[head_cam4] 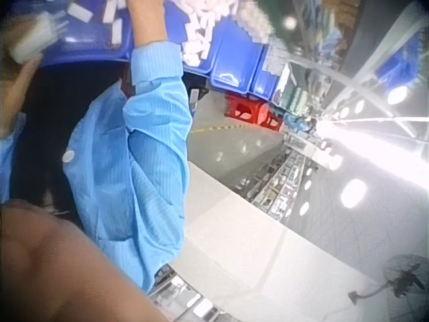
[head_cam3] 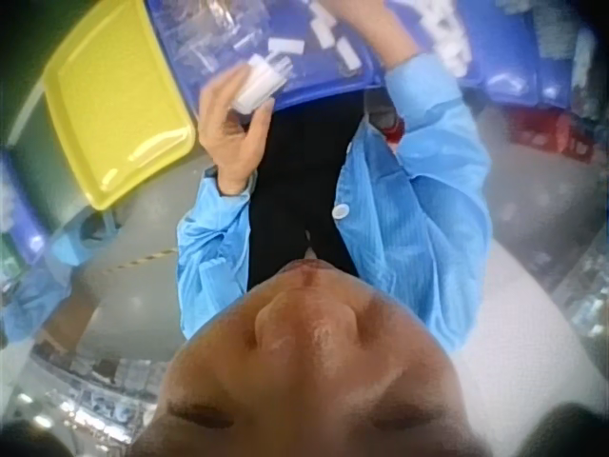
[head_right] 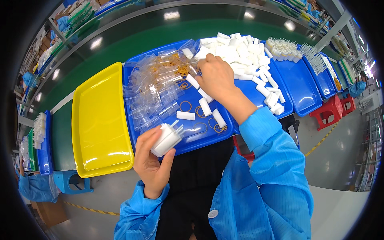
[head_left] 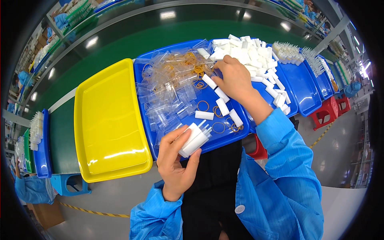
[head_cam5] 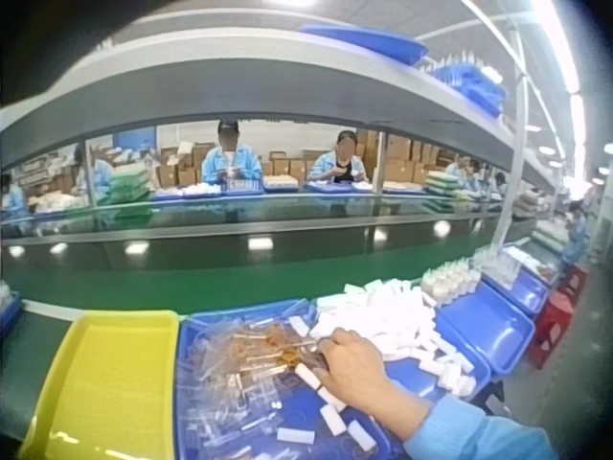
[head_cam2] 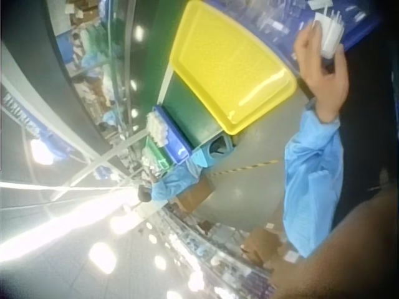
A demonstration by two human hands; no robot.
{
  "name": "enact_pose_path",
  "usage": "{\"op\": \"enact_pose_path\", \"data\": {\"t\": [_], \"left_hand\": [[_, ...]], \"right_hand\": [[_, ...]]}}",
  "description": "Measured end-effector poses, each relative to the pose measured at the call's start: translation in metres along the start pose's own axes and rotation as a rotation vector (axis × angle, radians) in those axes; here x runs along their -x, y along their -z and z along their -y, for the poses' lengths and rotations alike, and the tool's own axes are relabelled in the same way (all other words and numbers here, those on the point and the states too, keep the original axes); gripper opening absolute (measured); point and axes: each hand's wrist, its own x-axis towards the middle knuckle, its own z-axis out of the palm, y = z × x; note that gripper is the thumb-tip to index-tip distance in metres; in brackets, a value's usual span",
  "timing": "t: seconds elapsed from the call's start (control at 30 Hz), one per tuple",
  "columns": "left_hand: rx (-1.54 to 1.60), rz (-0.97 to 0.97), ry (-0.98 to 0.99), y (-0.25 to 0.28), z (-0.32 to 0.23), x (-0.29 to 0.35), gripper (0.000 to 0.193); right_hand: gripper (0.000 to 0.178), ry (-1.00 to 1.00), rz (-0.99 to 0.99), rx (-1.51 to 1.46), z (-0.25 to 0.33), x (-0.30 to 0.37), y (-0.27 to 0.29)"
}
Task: The person assembles components by inserting foam cylinders and plastic tubes into plastic sleeves, secures the bundled sleeves together with rubber bands, and exchanges trays on an overhead shelf.
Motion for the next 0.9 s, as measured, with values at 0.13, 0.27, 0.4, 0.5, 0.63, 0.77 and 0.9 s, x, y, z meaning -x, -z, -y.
{"op": "enact_pose_path", "data": {"t": [0.13, 0.27, 0.4, 0.5, 0.63, 0.77, 0.9], "left_hand": [[0.225, 0.005, 0.11, 0.007, -0.005, -0.001, 0.041], [0.222, -0.023, 0.073, 0.01, 0.0, 0.002, 0.032], [0.22, -0.04, 0.072, 0.005, 0.001, 0.003, 0.028], [0.214, -0.041, 0.051, 0.002, 0.0, 0.003, 0.028], [0.177, -0.065, 0.037, 0.005, -0.003, 0.007, 0.027], [0.205, -0.126, 0.025, 0.005, -0.001, 0.009, 0.032], [0.196, -0.133, -0.035, -0.001, 0.001, 0.006, 0.038]], "right_hand": [[0.029, 0.085, -0.016, 0.059, 0.004, 0.011, -0.002], [0.033, 0.06, -0.019, 0.129, -0.002, 0.014, -0.006], [0.029, 0.041, -0.01, 0.108, 0.004, 0.011, -0.001], [0.014, 0.156, -0.183, 0.174, -0.001, 0.006, -0.008], [0.012, 0.179, -0.201, 0.205, -0.005, 0.015, -0.001], [0.019, -0.089, -0.209, -0.631, 0.003, 0.043, 0.027], [0.025, -0.215, -0.119, -1.841, 0.011, 0.079, 0.027]]}}
